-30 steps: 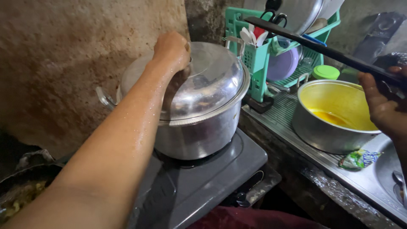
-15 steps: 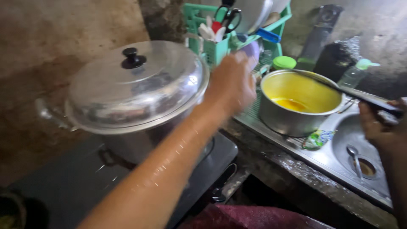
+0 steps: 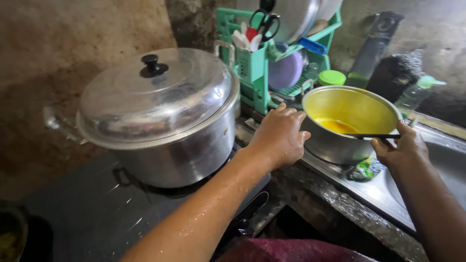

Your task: The person stirs rice in a rice cooker, washes hands, places butter in a small bowl, and transfers cooked noodles from a pink pot into a large wok on the stove.

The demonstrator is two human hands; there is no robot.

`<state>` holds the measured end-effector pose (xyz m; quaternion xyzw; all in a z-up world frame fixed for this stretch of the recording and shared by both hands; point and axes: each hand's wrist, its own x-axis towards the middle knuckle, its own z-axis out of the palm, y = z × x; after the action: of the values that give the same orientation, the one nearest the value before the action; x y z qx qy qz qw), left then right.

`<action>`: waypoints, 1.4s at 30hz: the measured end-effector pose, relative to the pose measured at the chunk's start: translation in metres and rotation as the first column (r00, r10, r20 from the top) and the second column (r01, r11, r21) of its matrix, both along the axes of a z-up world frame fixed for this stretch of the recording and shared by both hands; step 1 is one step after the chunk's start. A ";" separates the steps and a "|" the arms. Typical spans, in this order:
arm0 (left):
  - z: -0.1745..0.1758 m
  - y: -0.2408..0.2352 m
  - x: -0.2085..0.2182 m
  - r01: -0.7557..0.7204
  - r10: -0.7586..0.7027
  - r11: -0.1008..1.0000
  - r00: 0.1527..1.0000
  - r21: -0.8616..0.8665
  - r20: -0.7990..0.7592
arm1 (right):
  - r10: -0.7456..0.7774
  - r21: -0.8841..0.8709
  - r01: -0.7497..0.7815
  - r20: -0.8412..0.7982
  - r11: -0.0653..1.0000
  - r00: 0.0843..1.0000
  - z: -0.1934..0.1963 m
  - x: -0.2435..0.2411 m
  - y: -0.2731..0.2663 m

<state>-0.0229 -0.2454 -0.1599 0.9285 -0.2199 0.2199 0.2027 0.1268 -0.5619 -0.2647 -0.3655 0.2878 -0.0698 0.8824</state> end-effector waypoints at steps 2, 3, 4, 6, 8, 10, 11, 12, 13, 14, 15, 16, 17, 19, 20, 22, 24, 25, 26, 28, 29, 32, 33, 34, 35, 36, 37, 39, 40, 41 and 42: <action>-0.001 0.006 -0.001 -0.062 0.062 0.998 0.998 0.025 -0.025 | 0.006 0.012 -0.006 -0.017 1.000 1.000 0.008 -0.005 0.016; -0.001 0.009 -0.002 -0.090 0.092 0.995 0.995 0.038 -0.039 | 0.050 0.028 -0.049 -0.047 0.998 0.998 0.016 -0.009 0.025; 0.000 0.011 -0.003 -0.107 0.109 0.993 0.993 0.059 -0.034 | 0.093 0.045 -0.090 -0.077 0.995 0.993 0.026 -0.015 0.037; 0.005 0.015 -0.007 -0.140 0.143 0.985 0.989 0.101 -0.023 | 0.258 -0.046 -0.259 -0.017 0.965 0.966 0.048 -0.037 0.066; 0.013 0.025 -0.019 -0.156 0.154 0.983 0.988 0.094 0.024 | 0.508 -0.283 -0.460 0.127 0.841 0.852 0.073 -0.067 0.104; 0.025 0.035 -0.035 -0.186 0.176 0.976 0.979 0.109 0.102 | 0.604 -0.668 -0.283 0.312 0.688 0.734 0.096 -0.110 0.134; 0.032 0.040 -0.044 -0.208 0.188 0.970 0.970 0.126 0.155 | 0.627 -0.895 -0.019 0.297 0.446 0.720 0.109 -0.131 0.146; 0.039 0.046 -0.056 -0.242 0.210 0.960 0.955 0.141 0.208 | 0.654 -0.957 0.258 0.281 0.134 0.703 0.122 -0.150 0.158; 0.046 0.050 -0.065 -0.280 0.245 0.953 0.937 0.116 0.250 | 0.699 -0.923 0.367 0.339 0.116 0.630 0.132 -0.168 0.167; 0.052 0.053 -0.074 -0.325 0.289 0.942 0.912 0.083 0.291 | 0.748 -0.874 0.474 0.384 0.107 0.541 0.142 -0.180 0.179; 0.056 0.057 -0.083 -0.367 0.332 0.929 0.884 0.051 0.331 | 0.781 -0.843 0.534 0.378 0.067 0.498 0.151 -0.186 0.191; 0.059 0.061 -0.094 -0.409 0.377 0.912 0.861 0.023 0.342 | 0.812 -0.804 0.593 0.368 0.034 0.453 0.158 -0.191 0.201; 0.061 0.065 -0.105 -0.450 0.422 0.893 0.835 -0.004 0.353 | 0.841 -0.758 0.652 0.357 0.007 0.406 0.162 -0.194 0.210; 0.066 0.076 -0.127 -0.526 0.503 0.850 0.787 -0.039 0.358 | 0.886 -0.777 0.626 0.335 0.067 0.321 0.168 -0.197 0.233; 0.067 0.082 -0.137 -0.564 0.540 0.825 0.763 -0.045 0.356 | 0.904 -0.785 0.612 0.328 0.099 0.274 0.169 -0.197 0.245; 0.069 0.093 -0.156 -0.635 0.609 0.770 0.706 -0.057 0.361 | 0.921 -0.778 0.615 0.326 0.132 0.214 0.167 -0.200 0.267; 0.069 0.106 -0.179 -0.698 0.667 0.713 0.643 -0.071 0.377 | 0.936 -0.775 0.609 0.321 0.170 0.148 0.165 -0.207 0.289; 0.069 0.112 -0.189 -0.736 0.698 0.674 0.607 -0.063 0.380 | 0.942 -0.775 0.602 0.318 0.193 0.108 0.165 -0.211 0.301; 0.069 0.116 -0.197 -0.769 0.724 0.637 0.573 -0.054 0.383 | 0.946 -0.776 0.594 0.315 0.213 0.072 0.164 -0.216 0.312; 0.069 0.124 -0.214 -0.818 0.764 0.574 0.513 -0.049 0.391 | 0.943 -0.761 0.582 0.332 0.285 -0.028 0.161 -0.228 0.331; 0.069 0.126 -0.223 -0.834 0.778 0.549 0.487 -0.052 0.398 | 0.937 -0.754 0.574 0.340 0.320 -0.076 0.160 -0.235 0.339; 0.069 0.130 -0.250 -0.875 0.824 0.477 0.413 -0.082 0.388 | 0.913 -0.761 0.505 0.358 0.407 -0.197 0.159 -0.259 0.360; 0.069 0.132 -0.259 -0.887 0.839 0.453 0.389 -0.093 0.379 | 0.903 -0.760 0.488 0.361 0.429 -0.232 0.161 -0.266 0.368; 0.069 0.133 -0.268 -0.902 0.852 0.423 0.364 -0.085 0.378 | 0.893 -0.758 0.472 0.367 0.450 -0.262 0.161 -0.274 0.375; 0.068 0.135 -0.277 -0.917 0.863 0.392 0.338 -0.076 0.376 | 0.881 -0.755 0.455 0.373 0.471 -0.292 0.161 -0.282 0.381; 0.067 0.137 -0.285 -0.930 0.874 0.362 0.312 -0.069 0.373 | 0.875 -0.764 0.434 0.369 0.477 -0.314 0.161 -0.289 0.387; 0.067 0.139 -0.294 -0.938 0.881 0.339 0.293 -0.066 0.371 | 0.869 -0.773 0.412 0.364 0.483 -0.335 0.161 -0.296 0.392; 0.065 0.144 -0.313 -0.954 0.897 0.294 0.253 -0.063 0.362 | 0.855 -0.784 0.377 0.356 0.493 -0.377 0.161 -0.315 0.403; 0.064 0.146 -0.323 -0.959 0.903 0.275 0.236 -0.063 0.359 | 0.846 -0.786 0.362 0.357 0.501 -0.395 0.160 -0.326 0.408; 0.062 0.148 -0.335 -0.965 0.908 0.256 0.218 -0.062 0.357 | 0.837 -0.788 0.347 0.358 0.509 -0.414 0.159 -0.336 0.414; 0.062 0.150 -0.347 -0.969 0.912 0.239 0.202 -0.062 0.356 | 0.824 -0.782 0.339 0.362 0.523 -0.435 0.159 -0.348 0.419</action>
<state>-0.3697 -0.0952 -0.0979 0.8319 0.3456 0.4237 -0.0950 -0.2212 -0.1424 -0.1058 -0.5030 -0.7252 -0.1393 0.4490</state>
